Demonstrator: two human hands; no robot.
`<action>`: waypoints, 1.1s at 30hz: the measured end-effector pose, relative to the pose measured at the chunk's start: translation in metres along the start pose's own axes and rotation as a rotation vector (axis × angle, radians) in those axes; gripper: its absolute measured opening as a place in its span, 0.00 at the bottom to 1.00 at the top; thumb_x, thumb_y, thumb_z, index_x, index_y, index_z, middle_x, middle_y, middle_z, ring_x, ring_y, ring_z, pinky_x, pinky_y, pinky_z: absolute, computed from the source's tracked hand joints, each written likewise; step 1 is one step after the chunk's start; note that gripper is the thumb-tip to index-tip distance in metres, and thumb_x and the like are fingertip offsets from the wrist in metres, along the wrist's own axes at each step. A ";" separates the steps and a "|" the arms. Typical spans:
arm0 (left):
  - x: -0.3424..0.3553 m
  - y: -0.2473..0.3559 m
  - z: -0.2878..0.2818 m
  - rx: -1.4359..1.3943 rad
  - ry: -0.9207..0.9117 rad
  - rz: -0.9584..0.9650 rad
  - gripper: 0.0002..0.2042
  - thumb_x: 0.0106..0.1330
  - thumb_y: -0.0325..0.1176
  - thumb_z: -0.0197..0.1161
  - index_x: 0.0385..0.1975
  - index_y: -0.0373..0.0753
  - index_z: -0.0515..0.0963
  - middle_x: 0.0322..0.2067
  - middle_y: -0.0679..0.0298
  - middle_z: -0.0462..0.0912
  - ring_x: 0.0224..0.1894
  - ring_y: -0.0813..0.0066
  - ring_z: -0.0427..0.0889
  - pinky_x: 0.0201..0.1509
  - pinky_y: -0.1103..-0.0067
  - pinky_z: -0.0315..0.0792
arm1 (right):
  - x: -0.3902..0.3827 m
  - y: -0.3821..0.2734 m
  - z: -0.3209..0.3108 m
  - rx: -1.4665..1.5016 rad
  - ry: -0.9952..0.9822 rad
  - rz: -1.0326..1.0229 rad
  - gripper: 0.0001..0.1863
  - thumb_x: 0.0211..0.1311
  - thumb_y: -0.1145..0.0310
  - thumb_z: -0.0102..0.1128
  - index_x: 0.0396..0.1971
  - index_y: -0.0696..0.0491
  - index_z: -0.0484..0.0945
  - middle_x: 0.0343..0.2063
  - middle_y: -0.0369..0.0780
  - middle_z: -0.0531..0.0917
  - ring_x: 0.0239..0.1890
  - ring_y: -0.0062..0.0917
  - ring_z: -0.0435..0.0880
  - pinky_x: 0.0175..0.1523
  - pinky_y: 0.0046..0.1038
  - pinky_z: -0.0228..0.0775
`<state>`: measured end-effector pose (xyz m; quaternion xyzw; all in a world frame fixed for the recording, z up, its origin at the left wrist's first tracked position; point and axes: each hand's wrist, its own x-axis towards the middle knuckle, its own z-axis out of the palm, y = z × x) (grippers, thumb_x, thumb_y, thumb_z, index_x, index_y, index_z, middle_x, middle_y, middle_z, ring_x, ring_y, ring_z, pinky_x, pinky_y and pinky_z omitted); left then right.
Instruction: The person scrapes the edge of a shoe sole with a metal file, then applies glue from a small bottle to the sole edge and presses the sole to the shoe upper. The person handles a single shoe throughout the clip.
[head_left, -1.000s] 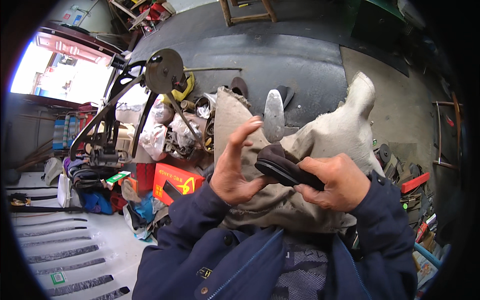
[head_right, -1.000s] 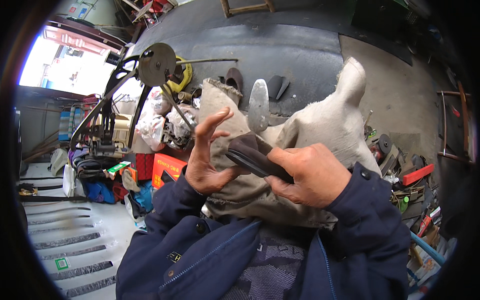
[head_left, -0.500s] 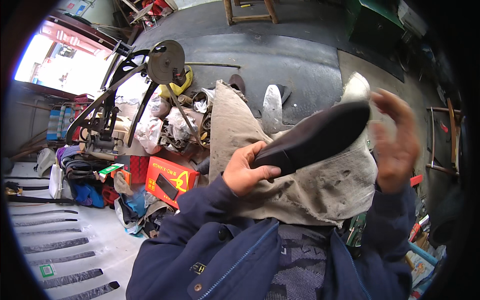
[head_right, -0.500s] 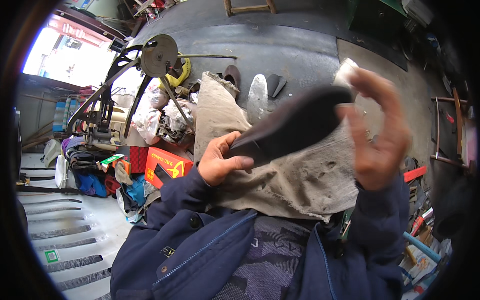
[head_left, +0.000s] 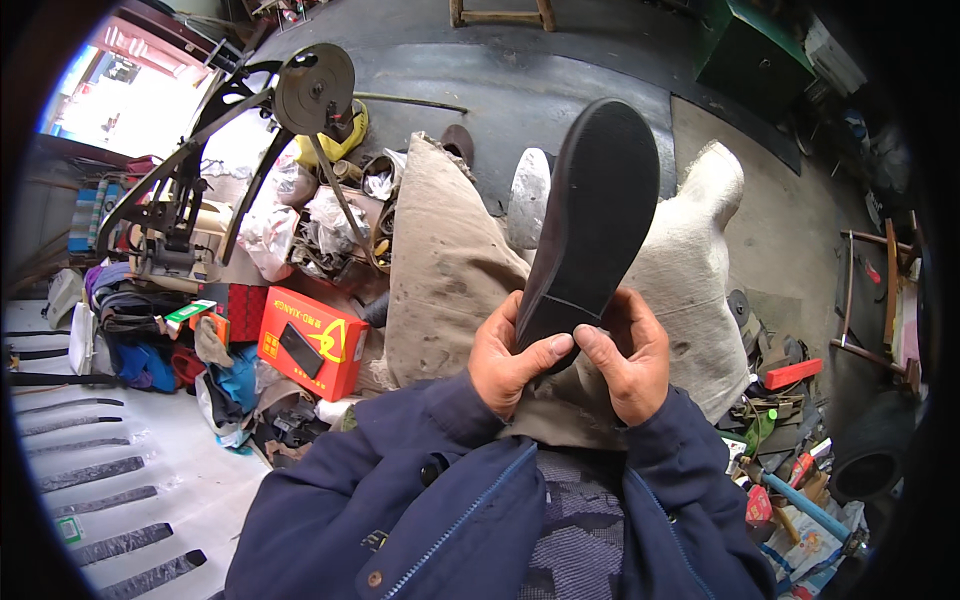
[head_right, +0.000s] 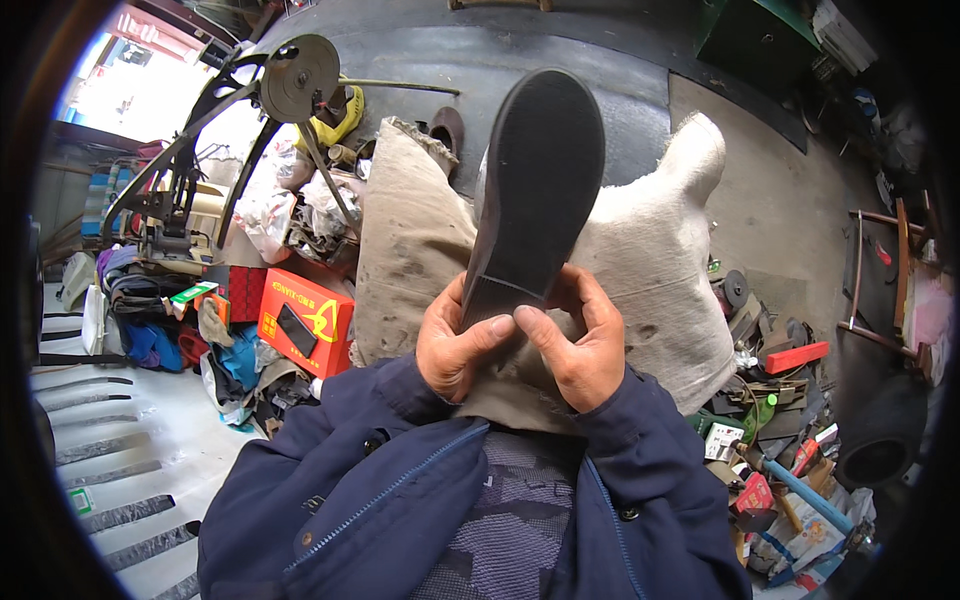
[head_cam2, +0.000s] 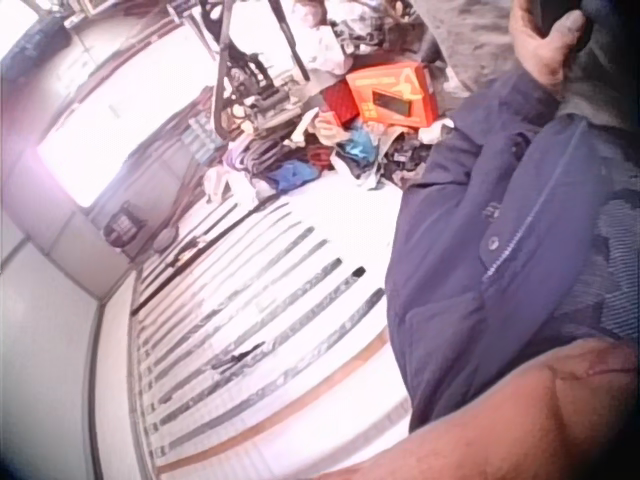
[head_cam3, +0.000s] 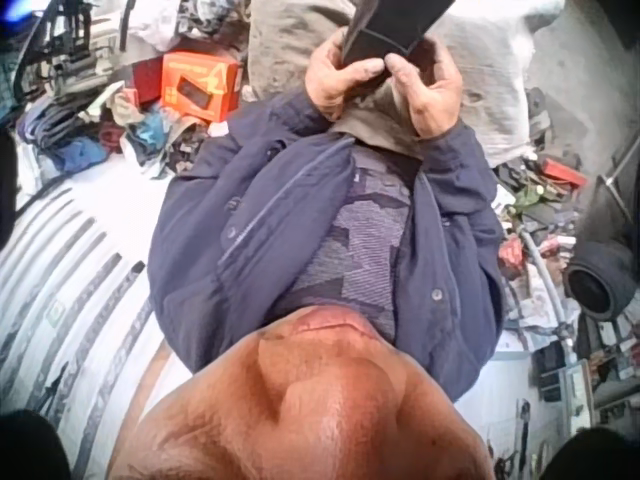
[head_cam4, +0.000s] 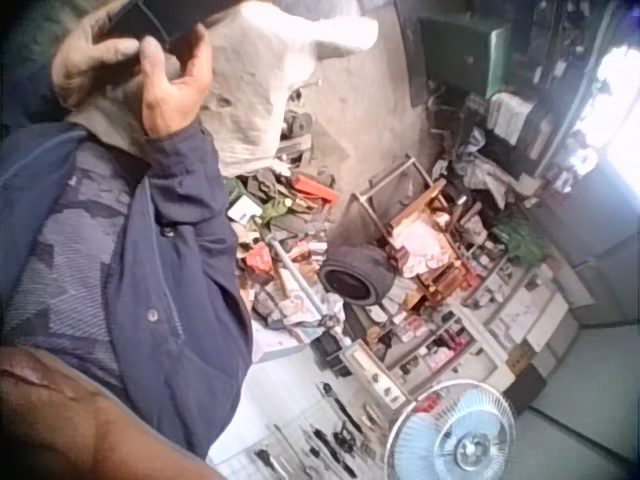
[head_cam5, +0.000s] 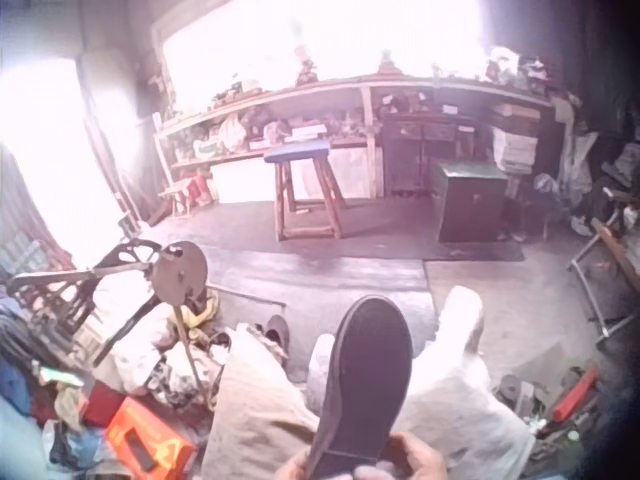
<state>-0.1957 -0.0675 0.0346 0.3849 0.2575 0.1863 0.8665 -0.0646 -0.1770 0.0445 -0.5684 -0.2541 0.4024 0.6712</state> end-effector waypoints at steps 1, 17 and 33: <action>0.000 0.000 0.001 0.056 0.015 0.017 0.17 0.66 0.29 0.68 0.51 0.35 0.72 0.44 0.65 0.81 0.46 0.82 0.78 0.53 0.81 0.72 | 0.000 0.001 0.000 0.073 -0.001 0.034 0.24 0.64 0.73 0.65 0.59 0.62 0.72 0.50 0.40 0.81 0.54 0.23 0.78 0.64 0.27 0.66; 0.023 0.020 -0.011 -0.409 -0.329 -0.164 0.39 0.65 0.34 0.65 0.73 0.32 0.52 0.60 0.52 0.75 0.62 0.66 0.76 0.68 0.72 0.67 | 0.016 0.026 -0.037 0.720 -0.222 0.321 0.31 0.65 0.69 0.64 0.64 0.67 0.66 0.56 0.50 0.79 0.59 0.35 0.80 0.66 0.36 0.70; 0.027 0.018 -0.012 -0.372 -0.245 -0.200 0.14 0.68 0.38 0.66 0.45 0.36 0.75 0.31 0.63 0.84 0.25 0.77 0.82 0.22 0.82 0.75 | 0.015 0.027 -0.039 0.701 -0.195 0.537 0.27 0.71 0.55 0.49 0.58 0.62 0.71 0.46 0.52 0.83 0.39 0.45 0.87 0.37 0.50 0.83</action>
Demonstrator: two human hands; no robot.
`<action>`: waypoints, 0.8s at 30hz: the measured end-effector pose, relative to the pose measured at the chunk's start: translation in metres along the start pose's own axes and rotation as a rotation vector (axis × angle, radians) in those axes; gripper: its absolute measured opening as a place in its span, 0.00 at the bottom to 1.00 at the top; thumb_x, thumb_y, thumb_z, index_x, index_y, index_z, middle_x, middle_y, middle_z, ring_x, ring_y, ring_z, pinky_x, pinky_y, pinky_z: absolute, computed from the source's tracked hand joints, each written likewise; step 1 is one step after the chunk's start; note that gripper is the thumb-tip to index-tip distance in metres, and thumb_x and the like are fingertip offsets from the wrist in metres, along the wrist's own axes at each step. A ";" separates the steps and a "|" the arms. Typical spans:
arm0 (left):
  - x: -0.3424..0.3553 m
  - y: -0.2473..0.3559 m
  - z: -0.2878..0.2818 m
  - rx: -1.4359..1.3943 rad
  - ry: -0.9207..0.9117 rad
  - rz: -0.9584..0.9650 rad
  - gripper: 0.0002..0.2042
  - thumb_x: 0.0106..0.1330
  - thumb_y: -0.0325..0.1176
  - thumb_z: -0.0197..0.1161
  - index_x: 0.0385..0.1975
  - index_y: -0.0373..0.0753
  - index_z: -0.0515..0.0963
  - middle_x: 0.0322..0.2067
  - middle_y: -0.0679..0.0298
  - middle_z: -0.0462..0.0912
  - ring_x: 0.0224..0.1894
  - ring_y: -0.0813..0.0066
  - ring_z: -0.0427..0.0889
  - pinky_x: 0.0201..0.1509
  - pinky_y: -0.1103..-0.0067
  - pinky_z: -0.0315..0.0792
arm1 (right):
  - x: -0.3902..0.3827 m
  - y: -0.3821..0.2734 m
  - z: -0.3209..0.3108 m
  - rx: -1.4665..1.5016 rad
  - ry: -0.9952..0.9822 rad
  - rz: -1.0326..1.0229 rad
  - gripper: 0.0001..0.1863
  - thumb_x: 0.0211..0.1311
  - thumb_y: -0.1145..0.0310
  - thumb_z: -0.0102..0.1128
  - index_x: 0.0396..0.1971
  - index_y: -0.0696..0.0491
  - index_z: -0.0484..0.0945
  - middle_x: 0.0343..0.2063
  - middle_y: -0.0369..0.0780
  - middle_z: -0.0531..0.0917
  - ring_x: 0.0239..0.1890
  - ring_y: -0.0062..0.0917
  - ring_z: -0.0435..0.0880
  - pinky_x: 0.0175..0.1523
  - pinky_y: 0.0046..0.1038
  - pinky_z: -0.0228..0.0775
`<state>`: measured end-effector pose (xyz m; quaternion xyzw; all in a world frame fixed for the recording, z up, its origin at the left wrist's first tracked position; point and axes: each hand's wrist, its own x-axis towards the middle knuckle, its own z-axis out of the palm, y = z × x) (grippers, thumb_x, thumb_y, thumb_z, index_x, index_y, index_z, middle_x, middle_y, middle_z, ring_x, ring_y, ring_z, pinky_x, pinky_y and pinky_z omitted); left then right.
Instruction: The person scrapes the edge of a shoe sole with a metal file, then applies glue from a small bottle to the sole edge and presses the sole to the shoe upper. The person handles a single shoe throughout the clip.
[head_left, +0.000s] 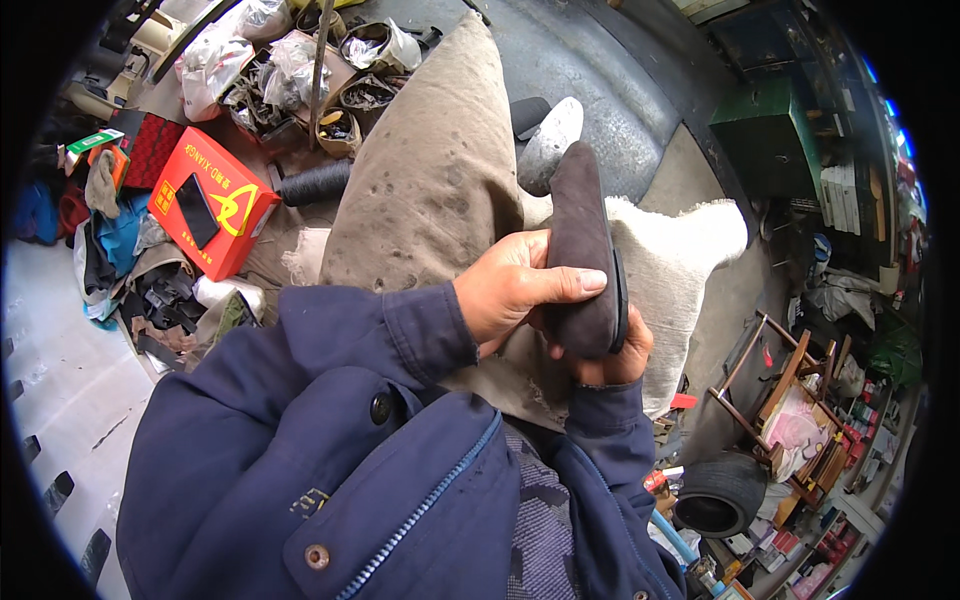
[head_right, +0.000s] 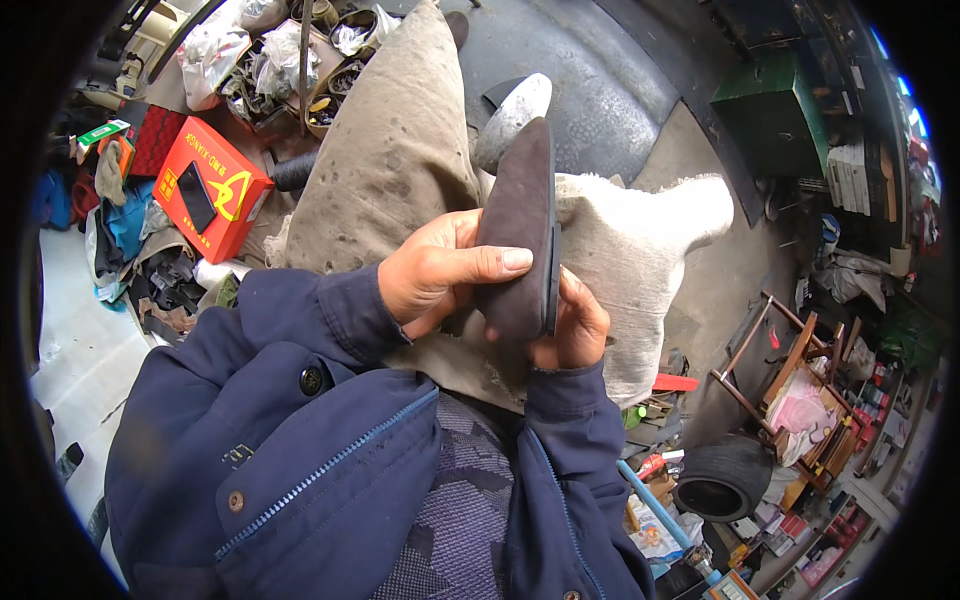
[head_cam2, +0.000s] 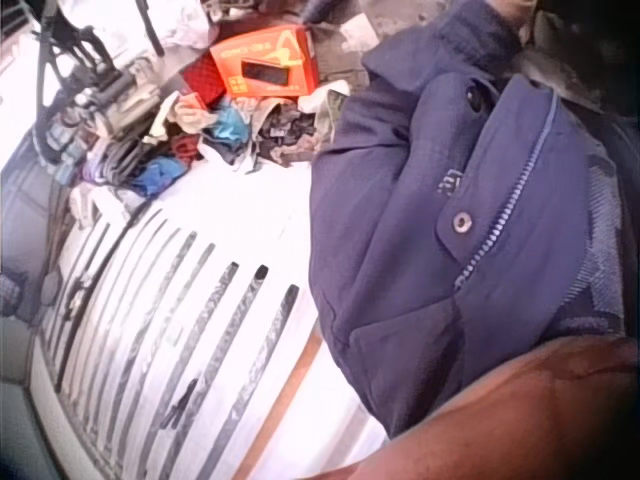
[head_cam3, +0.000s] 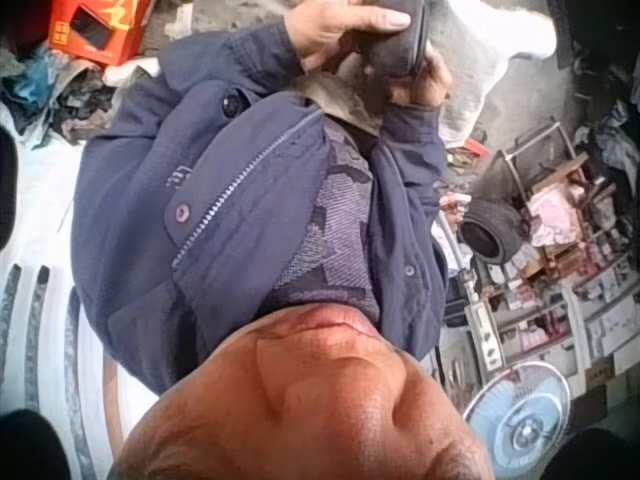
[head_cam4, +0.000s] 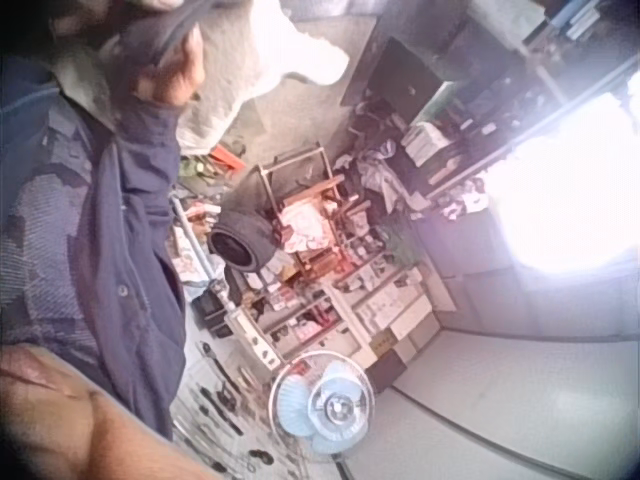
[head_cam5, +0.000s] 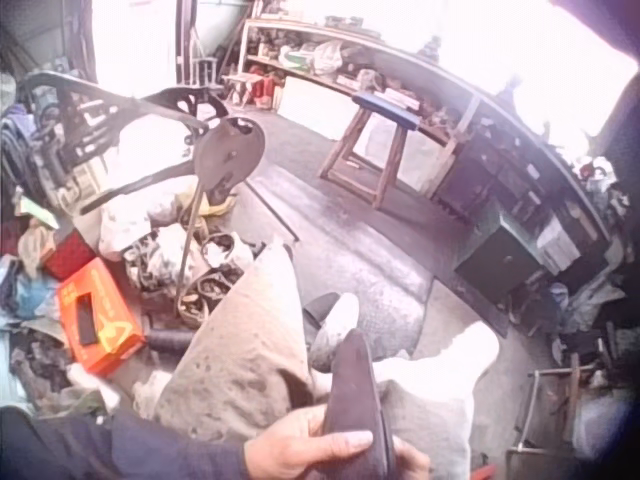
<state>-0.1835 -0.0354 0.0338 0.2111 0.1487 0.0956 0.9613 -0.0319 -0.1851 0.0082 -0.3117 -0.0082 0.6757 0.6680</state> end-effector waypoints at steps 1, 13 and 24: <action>-0.001 0.000 -0.001 0.000 0.016 -0.009 0.14 0.68 0.38 0.66 0.46 0.36 0.75 0.32 0.63 0.84 0.26 0.77 0.82 0.23 0.82 0.76 | 0.000 0.001 0.000 -0.001 0.014 -0.006 0.27 0.70 0.55 0.49 0.58 0.62 0.71 0.46 0.52 0.83 0.39 0.45 0.87 0.37 0.50 0.83; -0.012 0.012 -0.017 0.005 -0.008 -0.167 0.33 0.64 0.37 0.67 0.67 0.34 0.63 0.56 0.57 0.78 0.50 0.71 0.82 0.56 0.76 0.76 | 0.009 -0.001 0.032 -0.339 0.171 -0.271 0.23 0.62 0.69 0.55 0.56 0.63 0.72 0.51 0.45 0.81 0.54 0.31 0.80 0.64 0.29 0.68; -0.008 0.000 -0.014 0.339 0.052 -0.110 0.28 0.61 0.30 0.70 0.61 0.32 0.71 0.52 0.60 0.81 0.55 0.72 0.79 0.62 0.73 0.71 | -0.008 -0.002 0.046 -0.781 0.213 -0.334 0.18 0.62 0.75 0.61 0.52 0.60 0.74 0.43 0.36 0.82 0.45 0.17 0.80 0.53 0.20 0.70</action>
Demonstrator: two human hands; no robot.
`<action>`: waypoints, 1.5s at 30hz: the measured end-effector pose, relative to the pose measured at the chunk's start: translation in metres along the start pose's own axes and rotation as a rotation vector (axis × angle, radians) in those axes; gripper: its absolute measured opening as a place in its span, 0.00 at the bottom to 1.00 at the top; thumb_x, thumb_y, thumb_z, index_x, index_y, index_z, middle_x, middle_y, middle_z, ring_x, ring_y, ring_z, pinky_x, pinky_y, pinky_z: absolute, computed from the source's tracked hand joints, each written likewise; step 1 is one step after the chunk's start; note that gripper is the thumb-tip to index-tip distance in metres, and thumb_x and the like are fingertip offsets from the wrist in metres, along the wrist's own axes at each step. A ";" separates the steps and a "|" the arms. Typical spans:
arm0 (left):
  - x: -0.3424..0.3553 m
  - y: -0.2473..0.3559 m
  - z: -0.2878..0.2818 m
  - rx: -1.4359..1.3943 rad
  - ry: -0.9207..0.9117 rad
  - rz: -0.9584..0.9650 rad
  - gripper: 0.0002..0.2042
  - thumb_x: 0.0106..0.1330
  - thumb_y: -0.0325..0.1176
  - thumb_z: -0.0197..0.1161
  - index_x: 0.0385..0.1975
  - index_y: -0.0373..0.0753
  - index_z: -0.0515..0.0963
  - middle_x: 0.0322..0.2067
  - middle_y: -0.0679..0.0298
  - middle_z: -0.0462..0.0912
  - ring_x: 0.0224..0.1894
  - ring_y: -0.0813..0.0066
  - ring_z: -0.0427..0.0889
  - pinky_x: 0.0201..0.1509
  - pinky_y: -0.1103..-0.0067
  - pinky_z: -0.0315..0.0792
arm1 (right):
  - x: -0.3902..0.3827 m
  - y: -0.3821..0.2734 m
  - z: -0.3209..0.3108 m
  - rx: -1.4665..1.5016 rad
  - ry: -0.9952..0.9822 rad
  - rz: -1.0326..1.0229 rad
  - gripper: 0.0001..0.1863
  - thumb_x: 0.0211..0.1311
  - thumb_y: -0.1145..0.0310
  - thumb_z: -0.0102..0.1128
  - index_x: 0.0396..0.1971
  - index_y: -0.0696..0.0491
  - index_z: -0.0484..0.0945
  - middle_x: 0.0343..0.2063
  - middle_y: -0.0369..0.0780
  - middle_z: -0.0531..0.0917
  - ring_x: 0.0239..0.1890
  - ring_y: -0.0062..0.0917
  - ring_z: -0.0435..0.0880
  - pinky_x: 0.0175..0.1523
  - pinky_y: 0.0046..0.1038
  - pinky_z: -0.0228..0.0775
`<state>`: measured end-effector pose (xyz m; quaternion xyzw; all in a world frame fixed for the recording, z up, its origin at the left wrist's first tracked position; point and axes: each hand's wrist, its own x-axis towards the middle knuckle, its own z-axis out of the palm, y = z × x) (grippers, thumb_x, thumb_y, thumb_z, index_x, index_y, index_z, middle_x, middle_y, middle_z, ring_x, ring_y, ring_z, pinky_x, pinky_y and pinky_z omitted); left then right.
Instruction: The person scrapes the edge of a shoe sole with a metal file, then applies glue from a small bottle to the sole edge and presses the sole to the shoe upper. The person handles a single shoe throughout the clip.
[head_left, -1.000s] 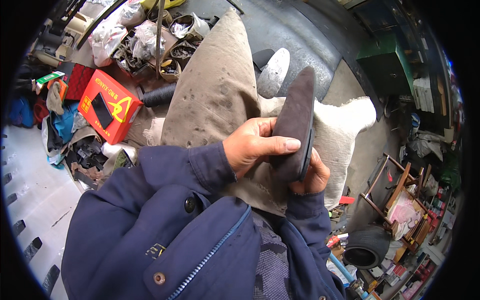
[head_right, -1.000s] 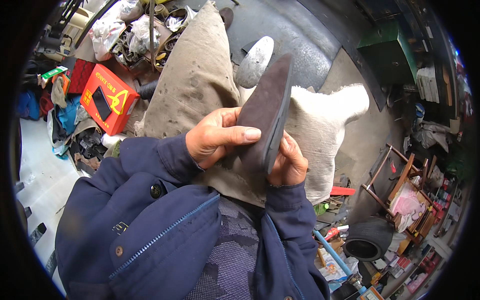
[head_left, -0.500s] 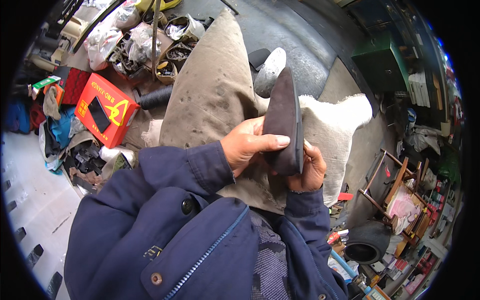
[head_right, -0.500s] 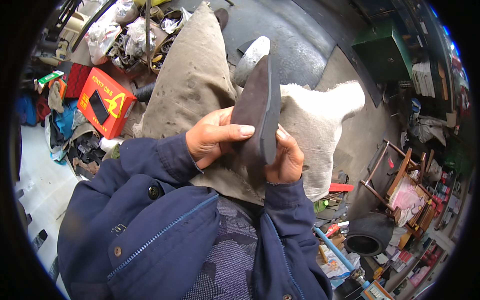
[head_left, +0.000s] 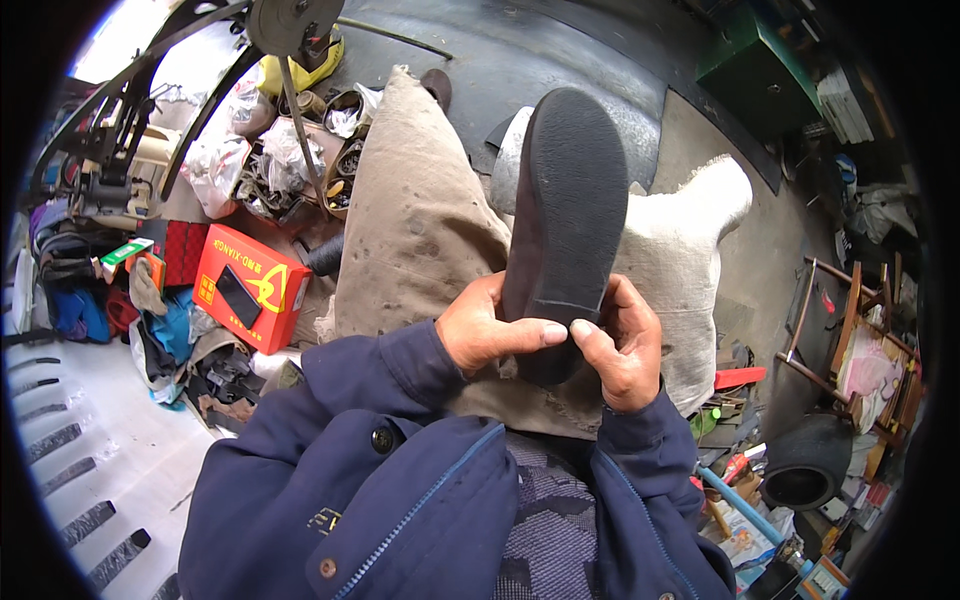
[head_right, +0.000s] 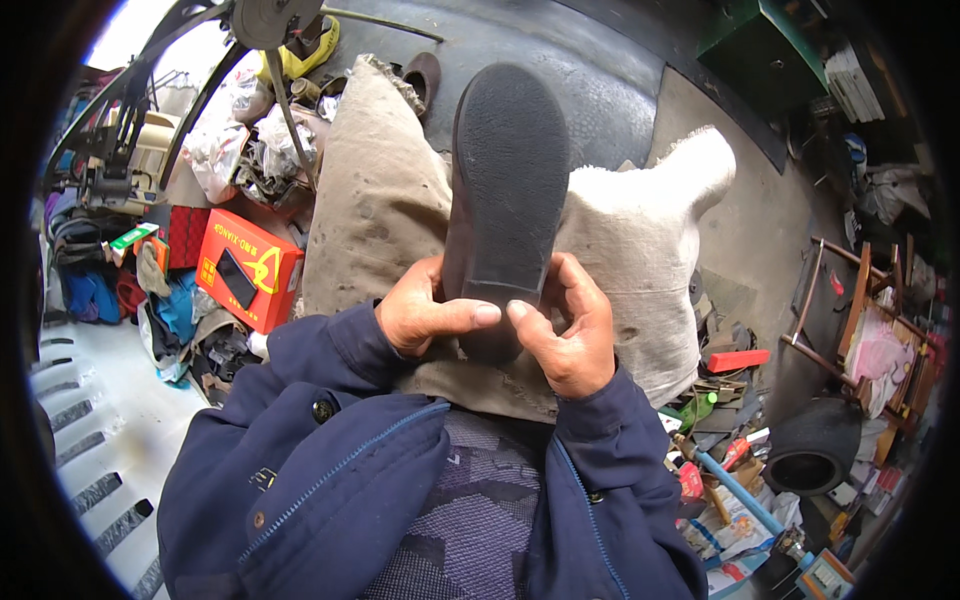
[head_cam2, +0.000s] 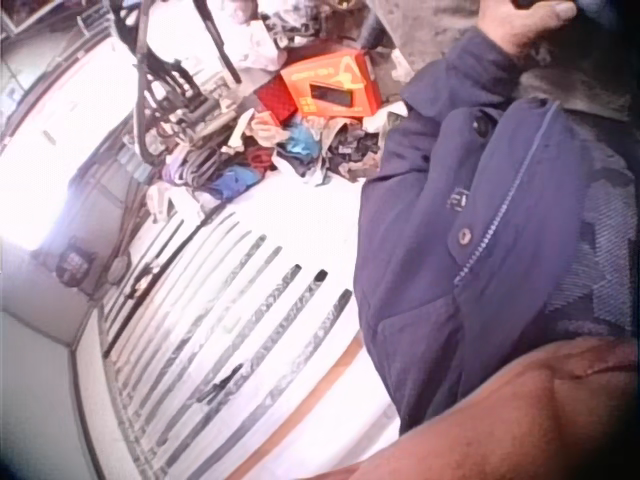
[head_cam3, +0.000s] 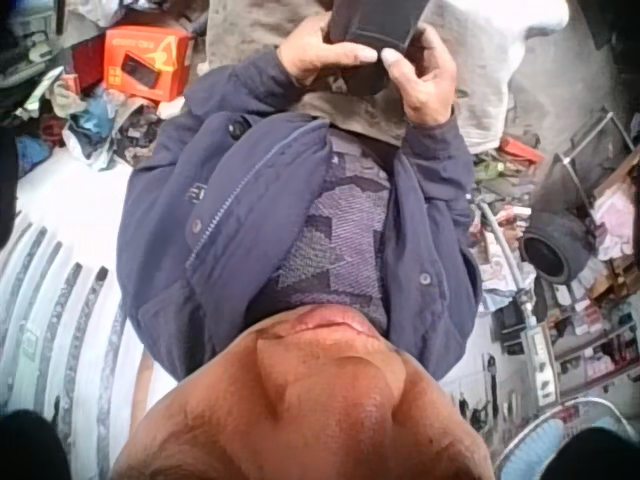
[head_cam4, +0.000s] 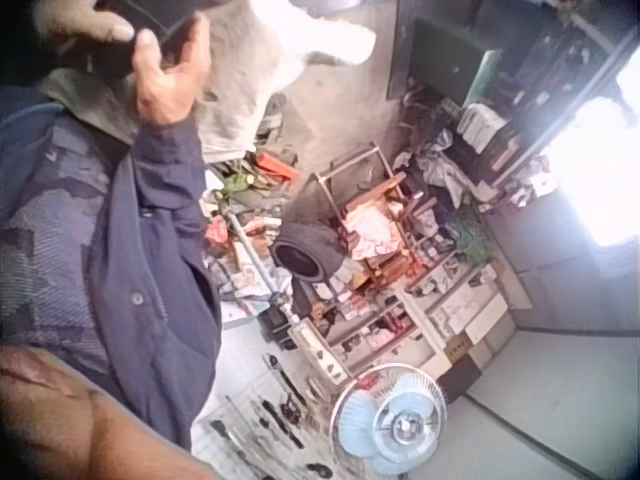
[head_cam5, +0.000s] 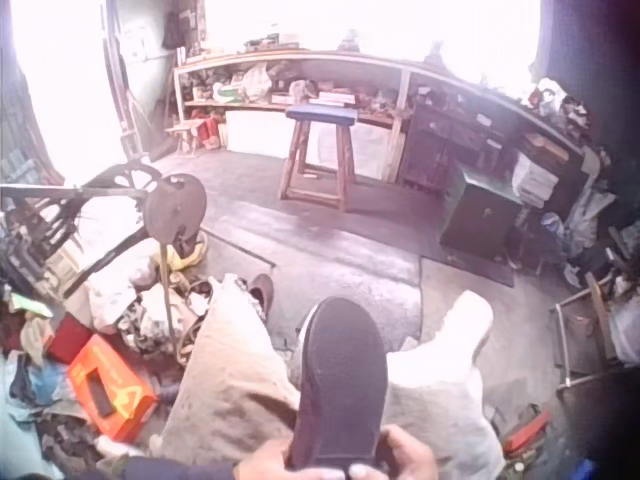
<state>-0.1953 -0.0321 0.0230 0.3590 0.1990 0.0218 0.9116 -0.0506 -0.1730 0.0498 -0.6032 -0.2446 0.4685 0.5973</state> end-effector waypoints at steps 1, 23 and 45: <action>0.001 -0.001 0.001 -0.008 0.024 0.004 0.27 0.61 0.30 0.70 0.60 0.33 0.72 0.51 0.60 0.82 0.54 0.73 0.79 0.61 0.73 0.72 | 0.000 0.002 0.000 0.029 -0.001 0.008 0.18 0.62 0.74 0.62 0.52 0.60 0.74 0.44 0.36 0.82 0.46 0.17 0.80 0.54 0.21 0.70; 0.017 0.003 0.017 -0.612 0.090 0.114 0.28 0.72 0.52 0.52 0.62 0.36 0.70 0.53 0.51 0.81 0.51 0.53 0.83 0.52 0.56 0.79 | 0.009 0.002 0.007 -0.329 0.047 -0.494 0.46 0.45 0.65 0.80 0.66 0.57 0.67 0.61 0.51 0.72 0.60 0.42 0.77 0.58 0.35 0.75; 0.029 0.008 0.041 -0.710 0.027 0.181 0.28 0.75 0.54 0.52 0.63 0.37 0.69 0.58 0.55 0.77 0.61 0.59 0.77 0.68 0.62 0.69 | 0.028 -0.019 0.021 -0.397 0.345 -0.668 0.37 0.41 0.66 0.79 0.56 0.56 0.75 0.52 0.50 0.77 0.51 0.45 0.82 0.54 0.37 0.77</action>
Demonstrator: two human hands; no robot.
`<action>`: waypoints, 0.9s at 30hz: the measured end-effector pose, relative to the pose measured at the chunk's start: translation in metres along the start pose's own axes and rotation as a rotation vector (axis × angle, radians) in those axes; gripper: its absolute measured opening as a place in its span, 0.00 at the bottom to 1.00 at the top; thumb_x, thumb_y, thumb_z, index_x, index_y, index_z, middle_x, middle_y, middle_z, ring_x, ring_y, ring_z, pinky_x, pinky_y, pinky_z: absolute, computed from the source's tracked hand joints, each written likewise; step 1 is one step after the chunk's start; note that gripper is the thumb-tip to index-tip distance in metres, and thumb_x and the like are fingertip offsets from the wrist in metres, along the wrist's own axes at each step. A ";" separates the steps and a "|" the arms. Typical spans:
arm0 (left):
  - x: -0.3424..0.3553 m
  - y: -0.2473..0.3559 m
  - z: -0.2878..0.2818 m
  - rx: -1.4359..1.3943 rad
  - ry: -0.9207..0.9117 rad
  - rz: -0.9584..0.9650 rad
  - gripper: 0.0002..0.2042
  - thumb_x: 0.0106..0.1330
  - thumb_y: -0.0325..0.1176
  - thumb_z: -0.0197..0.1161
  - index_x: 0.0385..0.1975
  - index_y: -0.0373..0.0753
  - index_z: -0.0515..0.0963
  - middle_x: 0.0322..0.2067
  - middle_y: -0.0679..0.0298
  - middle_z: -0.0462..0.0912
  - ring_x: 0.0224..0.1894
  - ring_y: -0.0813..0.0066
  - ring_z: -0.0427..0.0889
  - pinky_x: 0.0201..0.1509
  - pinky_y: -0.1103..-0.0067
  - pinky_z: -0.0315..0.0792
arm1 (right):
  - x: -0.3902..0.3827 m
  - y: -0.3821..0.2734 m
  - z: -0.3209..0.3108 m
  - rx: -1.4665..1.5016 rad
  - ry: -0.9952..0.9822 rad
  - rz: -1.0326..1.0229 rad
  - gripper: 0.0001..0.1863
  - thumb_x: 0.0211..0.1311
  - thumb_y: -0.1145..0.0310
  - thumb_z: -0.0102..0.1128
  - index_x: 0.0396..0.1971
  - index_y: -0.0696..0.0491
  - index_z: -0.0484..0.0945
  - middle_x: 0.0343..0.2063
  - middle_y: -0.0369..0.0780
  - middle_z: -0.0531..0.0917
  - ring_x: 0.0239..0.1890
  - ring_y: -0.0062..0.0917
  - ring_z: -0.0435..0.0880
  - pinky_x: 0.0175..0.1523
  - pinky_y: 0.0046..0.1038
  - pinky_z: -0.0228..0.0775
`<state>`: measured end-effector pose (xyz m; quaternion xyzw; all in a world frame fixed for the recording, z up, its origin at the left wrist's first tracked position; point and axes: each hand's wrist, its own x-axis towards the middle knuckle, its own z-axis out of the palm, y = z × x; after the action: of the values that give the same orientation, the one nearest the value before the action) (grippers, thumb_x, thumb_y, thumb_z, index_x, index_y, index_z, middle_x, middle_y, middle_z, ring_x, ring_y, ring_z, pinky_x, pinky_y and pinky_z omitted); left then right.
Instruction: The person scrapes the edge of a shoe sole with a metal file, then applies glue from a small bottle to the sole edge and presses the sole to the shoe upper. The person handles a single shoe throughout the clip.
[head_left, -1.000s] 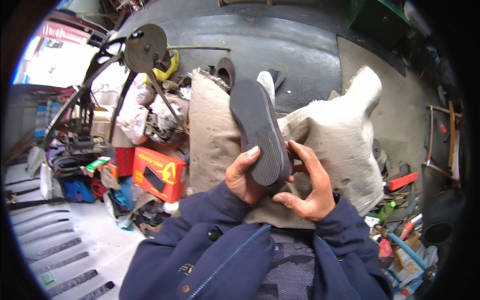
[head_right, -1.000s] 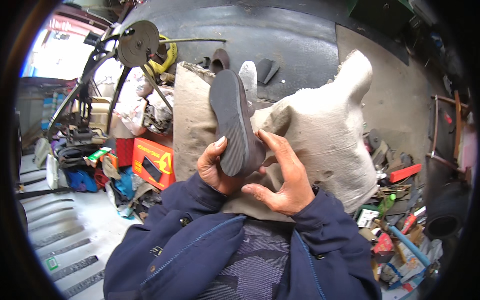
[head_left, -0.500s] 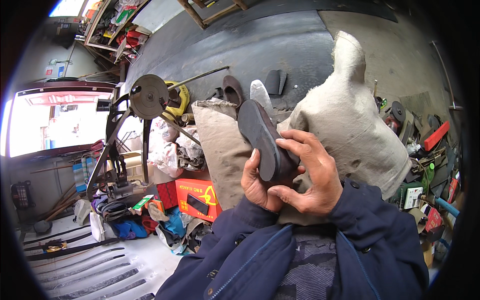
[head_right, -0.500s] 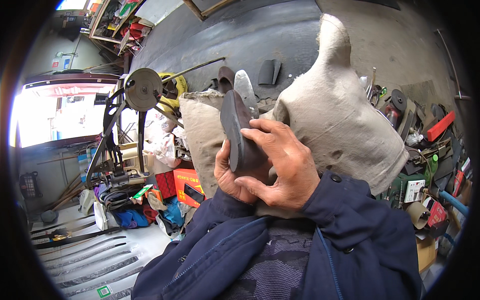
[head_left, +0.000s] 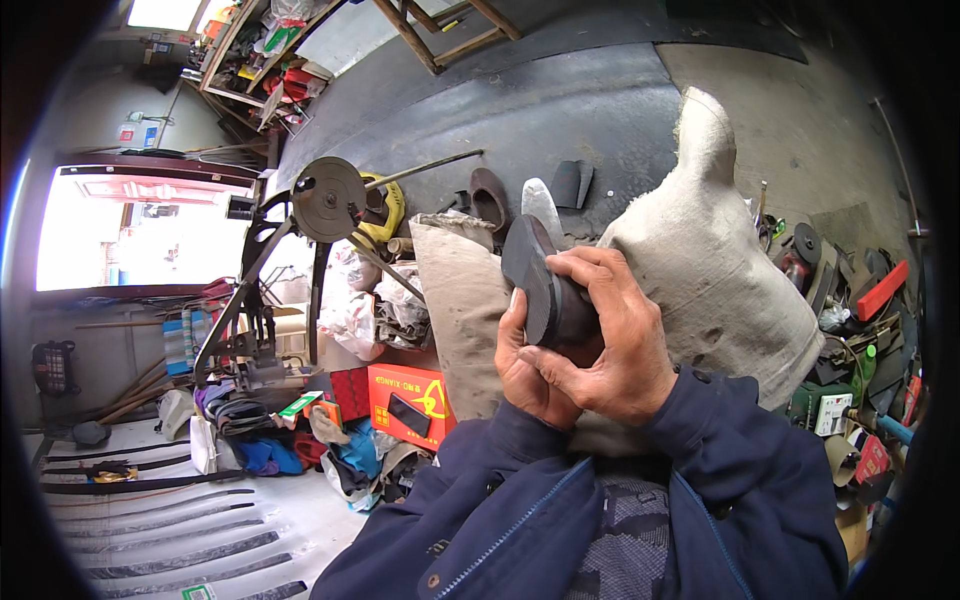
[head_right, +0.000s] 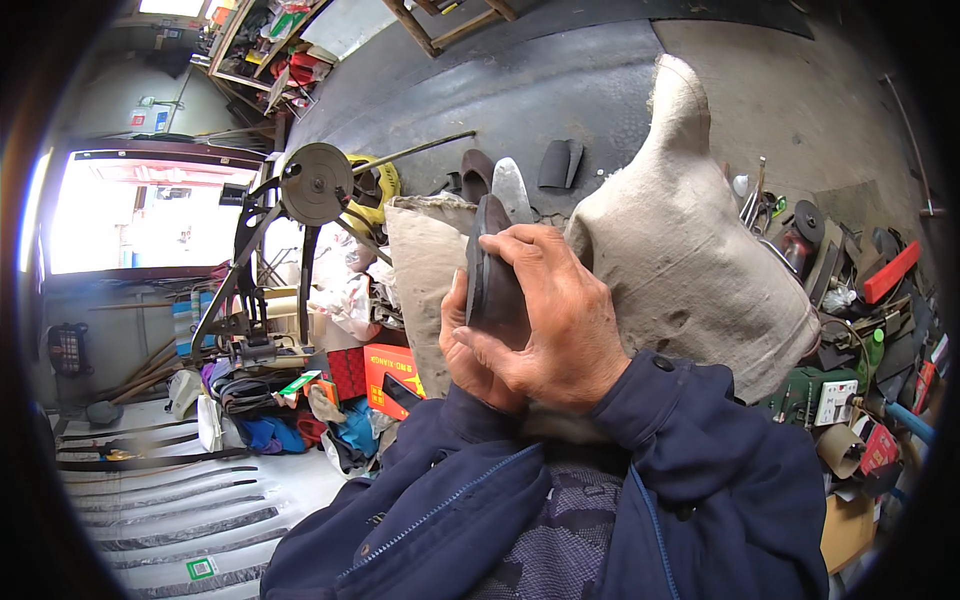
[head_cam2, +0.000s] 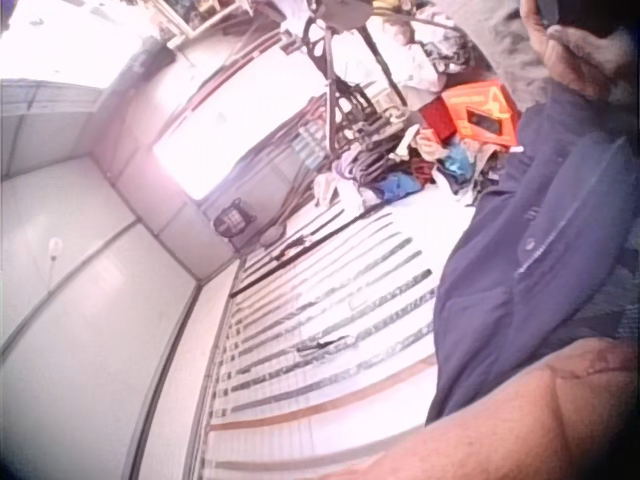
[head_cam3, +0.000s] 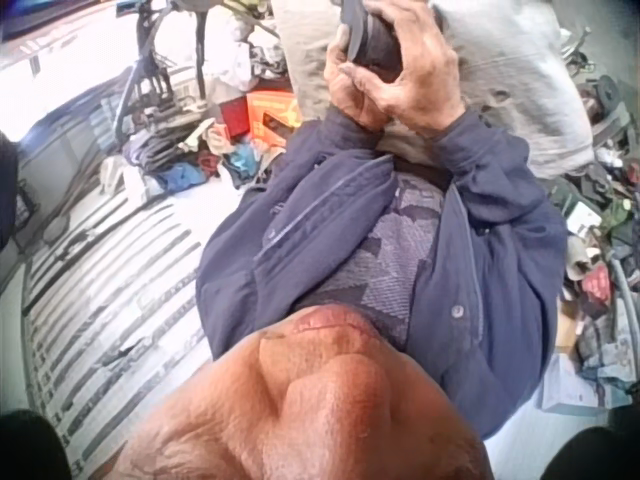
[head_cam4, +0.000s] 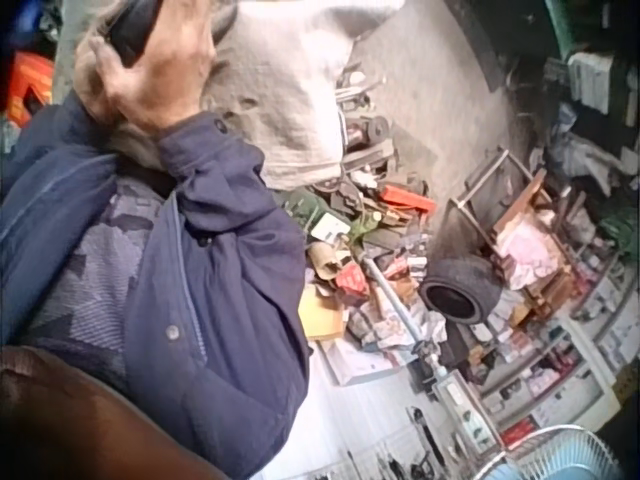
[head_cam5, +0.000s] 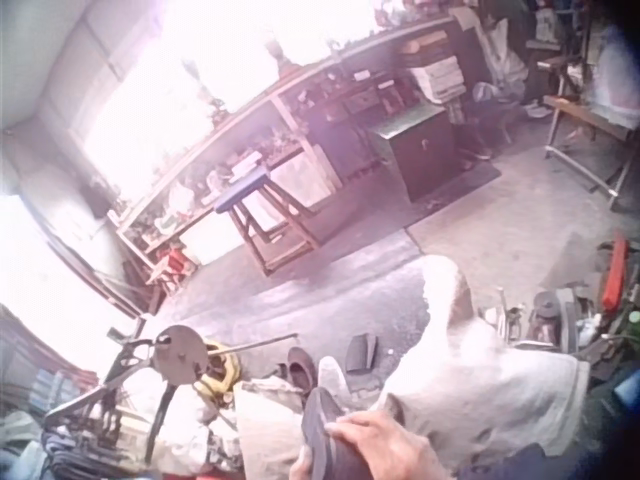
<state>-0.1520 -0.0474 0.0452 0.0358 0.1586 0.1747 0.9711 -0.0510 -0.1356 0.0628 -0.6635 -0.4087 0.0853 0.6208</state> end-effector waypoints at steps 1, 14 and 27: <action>-0.001 0.001 -0.001 0.043 0.024 0.021 0.27 0.75 0.53 0.52 0.63 0.37 0.69 0.58 0.54 0.77 0.61 0.59 0.77 0.68 0.63 0.70 | 0.001 0.000 0.002 -0.006 0.005 -0.003 0.37 0.41 0.65 0.79 0.55 0.56 0.75 0.51 0.50 0.77 0.51 0.45 0.82 0.54 0.37 0.77; -0.004 -0.006 0.006 0.147 0.132 0.059 0.23 0.75 0.51 0.52 0.58 0.38 0.74 0.53 0.57 0.82 0.56 0.63 0.81 0.62 0.67 0.74 | -0.002 0.009 -0.002 -0.005 0.005 -0.094 0.36 0.39 0.67 0.80 0.53 0.56 0.75 0.50 0.50 0.77 0.49 0.45 0.83 0.51 0.39 0.79; -0.018 0.011 0.025 0.379 0.249 -0.065 0.23 0.71 0.50 0.52 0.55 0.37 0.72 0.39 0.56 0.83 0.36 0.64 0.84 0.28 0.71 0.77 | 0.002 0.005 -0.044 0.170 -0.335 -0.161 0.41 0.37 0.67 0.81 0.59 0.47 0.76 0.65 0.48 0.72 0.67 0.48 0.69 0.69 0.45 0.60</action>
<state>-0.1636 -0.0438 0.0754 0.1905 0.3084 0.1134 0.9250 -0.0201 -0.1667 0.0688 -0.5506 -0.5492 0.1786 0.6027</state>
